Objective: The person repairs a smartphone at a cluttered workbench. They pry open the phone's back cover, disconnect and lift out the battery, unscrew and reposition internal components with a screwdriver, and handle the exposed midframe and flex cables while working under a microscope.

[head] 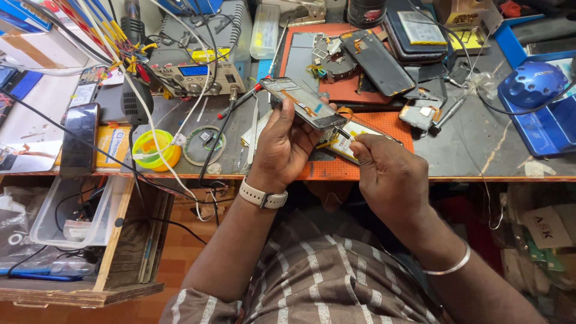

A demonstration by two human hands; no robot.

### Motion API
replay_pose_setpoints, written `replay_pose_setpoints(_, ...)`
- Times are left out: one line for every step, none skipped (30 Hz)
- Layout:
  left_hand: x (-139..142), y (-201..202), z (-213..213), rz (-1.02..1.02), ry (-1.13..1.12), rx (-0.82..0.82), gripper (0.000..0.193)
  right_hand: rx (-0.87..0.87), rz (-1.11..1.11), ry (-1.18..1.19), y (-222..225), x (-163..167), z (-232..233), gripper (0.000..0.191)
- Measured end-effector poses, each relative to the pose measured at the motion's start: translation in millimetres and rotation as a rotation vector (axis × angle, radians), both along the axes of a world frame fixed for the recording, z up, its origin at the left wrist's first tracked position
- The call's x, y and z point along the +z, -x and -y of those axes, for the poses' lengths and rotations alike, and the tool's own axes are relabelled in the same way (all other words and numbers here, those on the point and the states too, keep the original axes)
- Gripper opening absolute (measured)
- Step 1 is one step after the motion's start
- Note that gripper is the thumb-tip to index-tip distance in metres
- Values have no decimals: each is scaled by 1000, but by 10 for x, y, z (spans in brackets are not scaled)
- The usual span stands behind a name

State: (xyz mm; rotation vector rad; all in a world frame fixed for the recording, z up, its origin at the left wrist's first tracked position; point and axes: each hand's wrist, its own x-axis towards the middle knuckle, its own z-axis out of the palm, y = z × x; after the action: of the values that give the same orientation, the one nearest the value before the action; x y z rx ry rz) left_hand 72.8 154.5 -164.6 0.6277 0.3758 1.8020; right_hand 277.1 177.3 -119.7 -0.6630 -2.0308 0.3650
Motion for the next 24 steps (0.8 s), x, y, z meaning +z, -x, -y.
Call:
replay_pose_setpoints(5,-1,8,-2,0,0,41,3,2,3,0,2,2,12)
replay_pose_setpoints(9,-3,14,-3,-4,-3,41,27,-9,80,-4,7,0,12)
replay_pose_setpoints(12,-3,19,-5,-8,-5,41,52,-21,156,-6,13,-4,12)
replay_pose_setpoints(14,-5,26,-7,-12,-8,42,78,-32,233,-8,18,-4,13)
replay_pose_setpoints(15,-6,31,-6,-16,-6,42,74,-34,301,-12,23,-5,13)
replay_pose_setpoints(15,-7,34,-5,-20,-5,42,70,-35,369,-15,27,-9,13)
replay_pose_setpoints(13,-8,37,-5,-25,-3,42,67,-37,435,-17,29,-14,13)
replay_pose_setpoints(10,-9,39,-4,-32,-8,42,87,-57,513,-16,30,-26,13)
replay_pose_setpoints(7,-12,42,-2,-37,-13,43,107,-77,593,-16,29,-38,15)
replay_pose_setpoints(4,-14,45,1,-41,-18,43,126,-96,673,-17,25,-51,17)
replay_pose_setpoints(2,-16,50,-2,-42,-16,44,177,-138,753,-17,19,-69,18)
replay_pose_setpoints(1,-20,56,-3,-43,-13,44,230,-178,831,-19,14,-92,18)
replay_pose_setpoints(1,-23,65,-4,-42,-9,44,283,-217,912,-25,5,-109,19)
replay_pose_setpoints(3,-27,75,15,-45,-16,44,300,-220,948,-33,-5,-124,19)
replay_pose_setpoints(6,-30,87,33,-49,-22,45,318,-223,982,-38,-15,-143,19)
replay_pose_setpoints(12,-32,99,49,-54,-29,45,337,-228,1015,-42,-26,-156,19)
replay_pose_setpoints(18,-33,111,54,-69,-38,46,356,-244,1029,-48,-38,-164,20)
replay_pose_setpoints(24,-34,123,58,-85,-46,47,375,-262,1041,-49,-49,-175,20)
replay_pose_setpoints(31,-35,132,62,-101,-55,48,394,-278,1053,-49,-59,-185,20)
replay_pose_setpoints(36,-35,139,61,-101,-52,48,417,-304,1081,-49,-69,-194,20)
replay_pose_setpoints(39,-35,145,60,-100,-50,48,439,-330,1109,-46,-80,-202,20)
replay_pose_setpoints(41,-35,149,60,-99,-47,48,461,-355,1139,-43,-90,-209,20)
replay_pose_setpoints(41,-35,151,58,-101,-44,47,480,-382,1160,-41,-100,-215,21)
replay_pose_setpoints(41,-34,152,55,-104,-41,47,499,-409,1182,-39,-108,-222,21)
